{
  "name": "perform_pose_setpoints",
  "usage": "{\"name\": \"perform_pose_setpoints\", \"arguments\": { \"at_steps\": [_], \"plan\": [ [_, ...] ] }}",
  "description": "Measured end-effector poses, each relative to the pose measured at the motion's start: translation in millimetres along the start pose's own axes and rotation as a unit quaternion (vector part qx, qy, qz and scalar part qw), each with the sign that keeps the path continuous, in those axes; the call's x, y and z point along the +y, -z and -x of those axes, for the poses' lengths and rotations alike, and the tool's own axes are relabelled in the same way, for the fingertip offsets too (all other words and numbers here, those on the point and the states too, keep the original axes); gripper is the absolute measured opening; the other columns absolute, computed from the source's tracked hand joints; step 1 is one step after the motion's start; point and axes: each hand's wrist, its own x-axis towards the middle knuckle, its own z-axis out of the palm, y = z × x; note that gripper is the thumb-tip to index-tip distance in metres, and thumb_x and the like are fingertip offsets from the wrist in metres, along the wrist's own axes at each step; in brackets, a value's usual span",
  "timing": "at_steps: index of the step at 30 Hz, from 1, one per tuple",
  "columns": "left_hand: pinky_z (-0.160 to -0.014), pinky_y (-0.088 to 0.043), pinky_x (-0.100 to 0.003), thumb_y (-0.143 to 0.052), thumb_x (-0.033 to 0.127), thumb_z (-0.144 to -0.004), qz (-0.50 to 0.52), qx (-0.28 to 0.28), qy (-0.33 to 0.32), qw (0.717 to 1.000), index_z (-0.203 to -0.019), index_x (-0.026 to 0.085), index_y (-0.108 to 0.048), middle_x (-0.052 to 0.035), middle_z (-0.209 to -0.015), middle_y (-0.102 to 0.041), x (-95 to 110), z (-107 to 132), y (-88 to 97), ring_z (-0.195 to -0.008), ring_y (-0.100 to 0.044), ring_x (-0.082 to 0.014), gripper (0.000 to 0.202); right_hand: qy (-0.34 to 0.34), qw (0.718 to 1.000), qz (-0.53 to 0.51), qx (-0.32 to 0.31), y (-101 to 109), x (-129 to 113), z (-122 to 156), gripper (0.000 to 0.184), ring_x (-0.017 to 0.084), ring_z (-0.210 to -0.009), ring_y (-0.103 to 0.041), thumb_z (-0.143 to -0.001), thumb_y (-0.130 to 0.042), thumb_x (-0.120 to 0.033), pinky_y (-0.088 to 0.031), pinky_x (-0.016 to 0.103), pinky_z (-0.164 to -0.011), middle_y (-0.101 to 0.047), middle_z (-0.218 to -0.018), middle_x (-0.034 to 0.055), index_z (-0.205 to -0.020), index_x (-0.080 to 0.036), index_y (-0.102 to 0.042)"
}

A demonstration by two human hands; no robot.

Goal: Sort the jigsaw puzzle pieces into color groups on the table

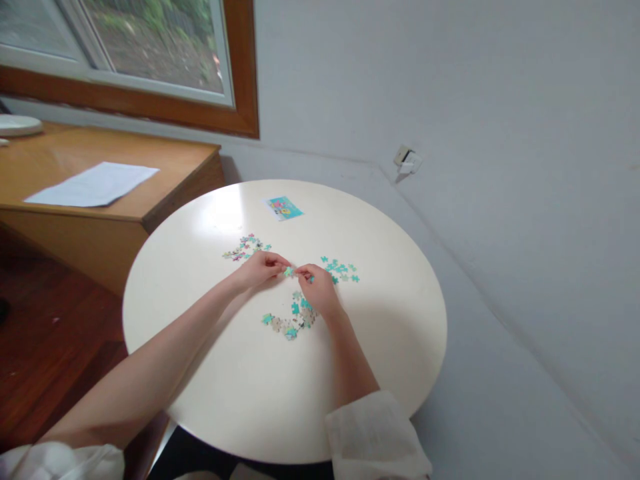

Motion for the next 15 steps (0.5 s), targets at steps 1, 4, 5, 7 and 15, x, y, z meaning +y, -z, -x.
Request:
{"name": "perform_pose_setpoints", "arguments": {
  "at_steps": [1, 4, 5, 7, 15],
  "plan": [
    [-0.048, -0.033, -0.019, -0.053, 0.02, -0.067, -0.002, 0.001, 0.001, 1.0, -0.079, 0.009, -0.069, 0.0006, -0.053, -0.057, 0.1, 0.0, 0.0, -0.048, -0.045, -0.0078, 0.022, 0.004, 1.0, 0.011, -0.001, 0.6, 0.0, 0.1, 0.019, 0.014, -0.065, -0.056, -0.071, -0.047, -0.016, -0.043, 0.027, -0.067, -0.064, -0.072, 0.0026, -0.076, -0.017, -0.065],
    [-0.047, -0.033, -0.019, -0.053, 0.019, -0.066, -0.003, 0.003, 0.002, 1.0, -0.078, 0.01, -0.069, 0.0005, -0.053, -0.058, -0.7, -0.4, 0.1, -0.048, -0.045, -0.0077, 0.022, 0.01, 0.999, 0.043, -0.007, 1.9, 0.2, 0.5, 0.019, 0.013, -0.062, -0.052, -0.07, -0.047, -0.014, -0.042, 0.026, -0.065, -0.06, -0.067, 0.0011, -0.075, -0.017, -0.065],
    [-0.047, -0.033, -0.019, -0.053, 0.019, -0.066, -0.001, 0.003, 0.003, 1.0, -0.078, 0.01, -0.069, 0.0004, -0.054, -0.058, -1.2, -0.8, 0.1, -0.048, -0.045, -0.0076, 0.022, 0.01, 0.999, 0.049, -0.009, 2.1, 0.2, 0.7, 0.018, 0.013, -0.061, -0.051, -0.07, -0.048, -0.015, -0.042, 0.026, -0.065, -0.059, -0.067, 0.0009, -0.074, -0.017, -0.065],
    [-0.046, -0.032, -0.018, -0.054, 0.019, -0.066, 0.002, 0.002, 0.004, 1.0, -0.077, 0.01, -0.068, 0.0003, -0.054, -0.058, -2.3, -1.4, 0.1, -0.047, -0.044, -0.0072, 0.021, 0.01, 0.999, 0.052, -0.014, 2.0, 0.1, 0.9, 0.016, 0.012, -0.06, -0.05, -0.072, -0.049, -0.017, -0.041, 0.025, -0.063, -0.058, -0.067, 0.0009, -0.074, -0.017, -0.065],
    [-0.046, -0.032, -0.017, -0.055, 0.019, -0.065, 0.01, -0.009, -0.014, 1.0, -0.077, 0.01, -0.066, 0.0029, -0.051, -0.054, -5.9, -2.4, -1.5, -0.046, -0.044, -0.006, 0.018, 0.027, 0.998, 0.045, -0.017, -2.3, -2.8, 1.3, 0.02, 0.013, -0.061, -0.049, -0.079, -0.049, -0.027, -0.038, 0.024, -0.061, -0.056, -0.064, 0.0007, -0.068, -0.018, -0.062]
  ]
}}
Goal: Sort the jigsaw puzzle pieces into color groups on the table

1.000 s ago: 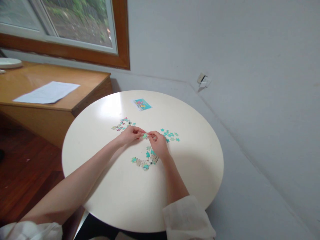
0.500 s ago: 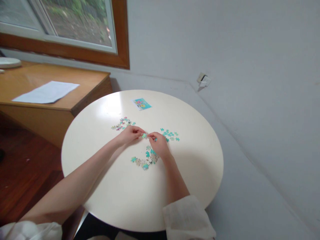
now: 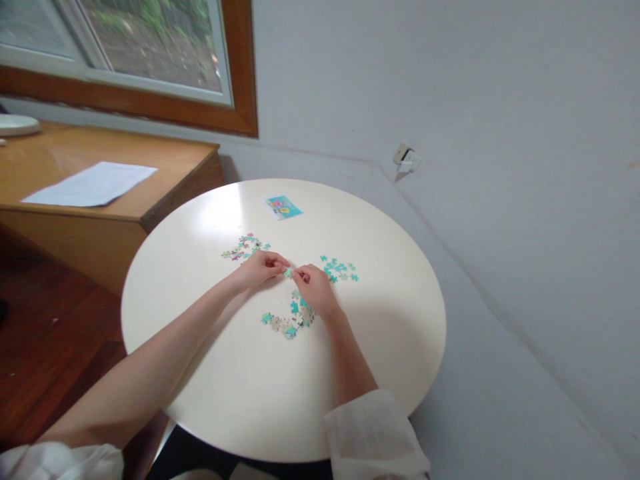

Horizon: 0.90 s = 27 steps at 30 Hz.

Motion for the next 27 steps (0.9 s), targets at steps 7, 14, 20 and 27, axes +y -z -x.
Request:
{"name": "perform_pose_setpoints", "arguments": {
  "at_steps": [7, 14, 20, 27],
  "plan": [
    [-0.052, -0.036, -0.019, -0.054, 0.016, -0.065, -0.038, 0.022, -0.014, 0.999, -0.077, 0.01, -0.066, 0.0006, -0.058, -0.058, -2, 0, -4.1, -0.052, -0.048, -0.0078, 0.018, -0.013, 0.999, 0.02, 0.023, -3, 1, -1, 0.02, 0.014, -0.066, -0.052, -0.079, -0.049, -0.025, -0.039, 0.025, -0.067, -0.058, -0.067, 0.0015, -0.065, -0.018, -0.062],
    [-0.049, -0.034, -0.018, -0.052, 0.014, -0.066, -0.065, 0.029, 0.004, 0.997, -0.08, 0.01, -0.067, 0.0009, -0.057, -0.057, 2, 1, -4.6, -0.05, -0.045, -0.007, 0.021, -0.17, 0.962, 0.191, 0.095, 5, 11, -3, 0.025, 0.02, -0.08, -0.053, -0.081, -0.05, -0.033, -0.032, 0.033, -0.074, -0.066, -0.081, 0.0045, -0.067, -0.02, -0.067],
    [-0.048, -0.033, -0.018, -0.053, 0.014, -0.065, -0.069, 0.026, 0.011, 0.997, -0.079, 0.009, -0.067, 0.0011, -0.055, -0.057, 7, 2, -4.1, -0.049, -0.045, -0.0069, 0.021, -0.194, 0.943, 0.25, 0.105, 9, 8, -4, 0.025, 0.023, -0.088, -0.048, -0.082, -0.051, -0.033, -0.028, 0.034, -0.075, -0.066, -0.083, 0.0064, -0.07, -0.02, -0.068],
    [-0.047, -0.032, -0.017, -0.052, 0.014, -0.067, -0.068, 0.024, 0.015, 0.997, -0.079, 0.009, -0.066, 0.0016, -0.054, -0.056, 5, 1, -5.2, -0.049, -0.044, -0.0064, 0.02, -0.201, 0.935, 0.269, 0.117, 11, 11, -5, 0.025, 0.024, -0.087, -0.047, -0.082, -0.052, -0.034, -0.027, 0.037, -0.076, -0.066, -0.082, 0.0067, -0.07, -0.019, -0.067]
  ]
}}
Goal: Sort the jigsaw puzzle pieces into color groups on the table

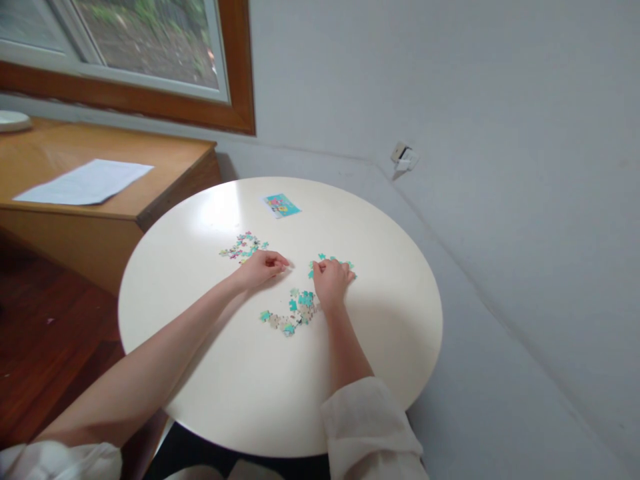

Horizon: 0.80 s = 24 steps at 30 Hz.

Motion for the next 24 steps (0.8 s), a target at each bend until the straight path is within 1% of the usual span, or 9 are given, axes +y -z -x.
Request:
{"name": "perform_pose_setpoints", "arguments": {
  "at_steps": [4, 8, 10, 13, 16, 19, 21, 22, 24],
  "plan": [
    [-0.048, -0.033, -0.018, -0.052, 0.015, -0.066, 0.009, -0.002, -0.004, 1.0, -0.077, 0.009, -0.066, 0.0012, -0.055, -0.056, -1, 0, 0.2, -0.049, -0.045, -0.007, 0.019, 0.026, 0.999, -0.015, 0.032, -5, 4, -1, 0.024, 0.024, -0.084, -0.047, -0.08, -0.054, -0.034, -0.028, 0.038, -0.076, -0.065, -0.078, 0.0089, -0.065, -0.019, -0.065],
    [-0.049, -0.034, -0.018, -0.052, 0.014, -0.066, 0.016, -0.005, -0.005, 1.0, -0.077, 0.01, -0.066, 0.0014, -0.054, -0.056, 0, 0, 0.3, -0.049, -0.044, -0.0069, 0.018, 0.05, 0.996, -0.045, 0.066, -9, 7, 0, 0.023, 0.024, -0.083, -0.046, -0.078, -0.055, -0.032, -0.029, 0.039, -0.076, -0.063, -0.073, 0.0091, -0.061, -0.019, -0.063],
    [-0.048, -0.033, -0.018, -0.052, 0.015, -0.066, 0.017, -0.005, -0.001, 1.0, -0.078, 0.009, -0.066, 0.0012, -0.055, -0.056, 1, 1, 0.2, -0.049, -0.045, -0.0069, 0.018, 0.053, 0.994, -0.06, 0.069, -9, 8, 0, 0.023, 0.024, -0.083, -0.046, -0.078, -0.054, -0.032, -0.029, 0.039, -0.077, -0.063, -0.073, 0.0092, -0.061, -0.019, -0.062],
    [-0.048, -0.033, -0.018, -0.052, 0.015, -0.068, 0.021, -0.008, 0.007, 1.0, -0.079, 0.009, -0.066, 0.0004, -0.056, -0.057, 1, 1, 0.3, -0.049, -0.045, -0.0071, 0.019, 0.056, 0.994, -0.075, 0.053, -6, 5, -2, 0.021, 0.022, -0.08, -0.048, -0.078, -0.055, -0.031, -0.03, 0.037, -0.077, -0.062, -0.073, 0.0076, -0.062, -0.019, -0.062],
    [-0.049, -0.034, -0.019, -0.052, 0.017, -0.068, 0.028, -0.006, 0.007, 1.0, -0.077, 0.009, -0.065, -0.0005, -0.058, -0.059, 0, 1, 0.3, -0.05, -0.046, -0.0075, 0.018, 0.09, 0.989, -0.121, -0.001, 0, 0, -2, 0.019, 0.018, -0.071, -0.051, -0.076, -0.057, -0.03, -0.034, 0.032, -0.073, -0.062, -0.07, 0.0037, -0.062, -0.019, -0.062],
    [-0.049, -0.036, -0.019, -0.054, 0.019, -0.069, 0.034, -0.001, -0.001, 0.999, -0.077, 0.01, -0.065, -0.0011, -0.059, -0.06, -2, 0, 0.2, -0.051, -0.048, -0.0081, 0.017, 0.161, 0.963, -0.181, -0.117, 7, -4, 1, 0.013, 0.014, -0.067, -0.053, -0.073, -0.06, -0.028, -0.036, 0.028, -0.069, -0.063, -0.067, 0.0006, -0.065, -0.019, -0.064],
    [-0.051, -0.038, -0.019, -0.053, 0.019, -0.069, 0.038, 0.007, -0.002, 0.999, -0.076, 0.01, -0.065, -0.0014, -0.061, -0.061, -3, -1, 0.1, -0.051, -0.049, -0.0081, 0.016, 0.203, 0.943, -0.189, -0.186, 11, -4, 3, 0.01, 0.014, -0.068, -0.055, -0.071, -0.063, -0.028, -0.037, 0.027, -0.071, -0.064, -0.068, -0.0002, -0.068, -0.019, -0.066],
    [-0.051, -0.038, -0.019, -0.053, 0.019, -0.069, 0.039, 0.01, 0.0, 0.999, -0.076, 0.01, -0.065, -0.0015, -0.061, -0.061, -3, -1, 0.0, -0.051, -0.049, -0.0079, 0.016, 0.217, 0.935, -0.188, -0.207, 13, -3, 4, 0.01, 0.014, -0.069, -0.055, -0.069, -0.065, -0.028, -0.038, 0.027, -0.072, -0.064, -0.068, -0.0002, -0.069, -0.019, -0.067],
    [-0.05, -0.039, -0.019, -0.051, 0.017, -0.07, 0.04, 0.017, 0.005, 0.999, -0.076, 0.011, -0.065, -0.001, -0.061, -0.06, -3, -1, -0.1, -0.05, -0.048, -0.0072, 0.016, 0.23, 0.928, -0.187, -0.225, 16, 0, 4, 0.011, 0.014, -0.071, -0.056, -0.068, -0.067, -0.029, -0.039, 0.028, -0.074, -0.065, -0.071, 0.0005, -0.073, -0.019, -0.069]
  ]
}}
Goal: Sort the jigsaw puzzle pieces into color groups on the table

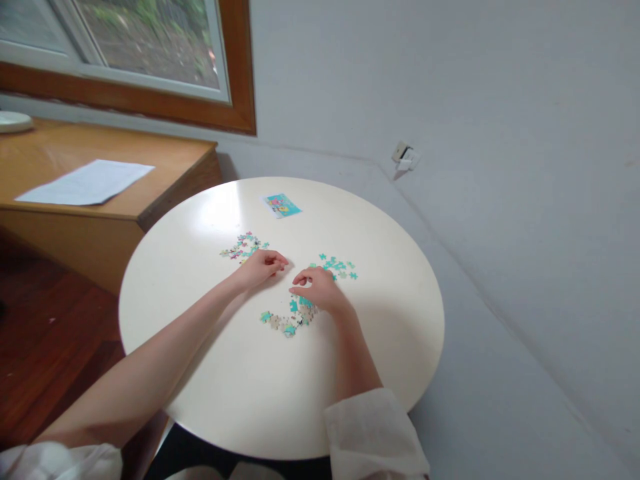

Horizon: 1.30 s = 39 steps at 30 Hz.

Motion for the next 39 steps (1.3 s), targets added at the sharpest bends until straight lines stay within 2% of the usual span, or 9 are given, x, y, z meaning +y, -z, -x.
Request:
{"name": "perform_pose_setpoints", "arguments": {
  "at_steps": [6, 17, 22, 27, 34, 39],
  "plan": [
    [-0.046, -0.036, -0.016, -0.049, 0.013, -0.071, -0.002, 0.008, 0.0, 1.0, -0.073, 0.011, -0.063, 0.0, -0.06, -0.058, 2, 1, 0.4, -0.048, -0.046, -0.0055, 0.014, 0.026, 0.998, -0.013, -0.047, 7, 7, 4, 0.021, 0.016, -0.08, -0.06, -0.062, -0.073, -0.027, -0.041, 0.029, -0.079, -0.068, -0.08, 0.0022, -0.082, -0.02, -0.071],
    [-0.051, -0.039, -0.018, -0.049, 0.014, -0.072, -0.006, 0.007, 0.004, 1.0, -0.074, 0.011, -0.064, -0.0009, -0.062, -0.061, 3, 1, 0.6, -0.049, -0.048, -0.0065, 0.016, 0.008, 0.999, -0.014, -0.045, 4, 3, 3, 0.016, 0.016, -0.076, -0.056, -0.06, -0.071, -0.021, -0.043, 0.028, -0.074, -0.067, -0.079, 0.0021, -0.075, -0.019, -0.069],
    [-0.048, -0.037, -0.017, -0.048, 0.013, -0.072, -0.012, 0.006, 0.001, 1.0, -0.075, 0.011, -0.065, -0.0009, -0.062, -0.061, 1, 0, 0.0, -0.049, -0.046, -0.006, 0.017, 0.001, 0.997, -0.063, -0.038, 4, 1, 3, 0.015, 0.015, -0.076, -0.057, -0.058, -0.07, -0.019, -0.044, 0.028, -0.073, -0.067, -0.077, 0.0014, -0.072, -0.018, -0.067],
    [-0.049, -0.037, -0.018, -0.051, 0.016, -0.07, -0.023, -0.002, -0.012, 1.0, -0.076, 0.011, -0.066, -0.0004, -0.059, -0.061, -2, -1, 0.2, -0.05, -0.047, -0.0069, 0.017, -0.022, 0.988, -0.153, 0.0, 0, 3, 0, 0.008, 0.014, -0.067, -0.059, -0.061, -0.065, -0.022, -0.047, 0.028, -0.068, -0.065, -0.067, 0.0011, -0.067, -0.017, -0.063],
    [-0.057, -0.04, -0.02, -0.054, 0.02, -0.069, -0.05, -0.03, -0.028, 0.998, -0.073, 0.011, -0.067, -0.0023, -0.064, -0.064, 3, 3, 1.7, -0.059, -0.053, -0.0102, 0.017, -0.083, 0.95, -0.282, 0.1, -9, 6, -7, 0.016, 0.015, -0.062, -0.061, -0.061, -0.065, -0.03, -0.05, 0.031, -0.065, -0.064, -0.062, 0.0013, -0.069, -0.017, -0.061],
    [-0.055, -0.037, -0.021, -0.053, 0.026, -0.072, -0.06, -0.054, -0.036, 0.996, -0.07, 0.011, -0.067, -0.0008, -0.058, -0.061, 5, 4, 1.2, -0.055, -0.049, -0.0098, 0.021, -0.101, 0.933, -0.316, 0.139, -12, 3, -10, 0.017, 0.017, -0.063, -0.062, -0.058, -0.066, -0.031, -0.051, 0.032, -0.067, -0.064, -0.062, 0.0012, -0.068, -0.018, -0.061]
  ]
}}
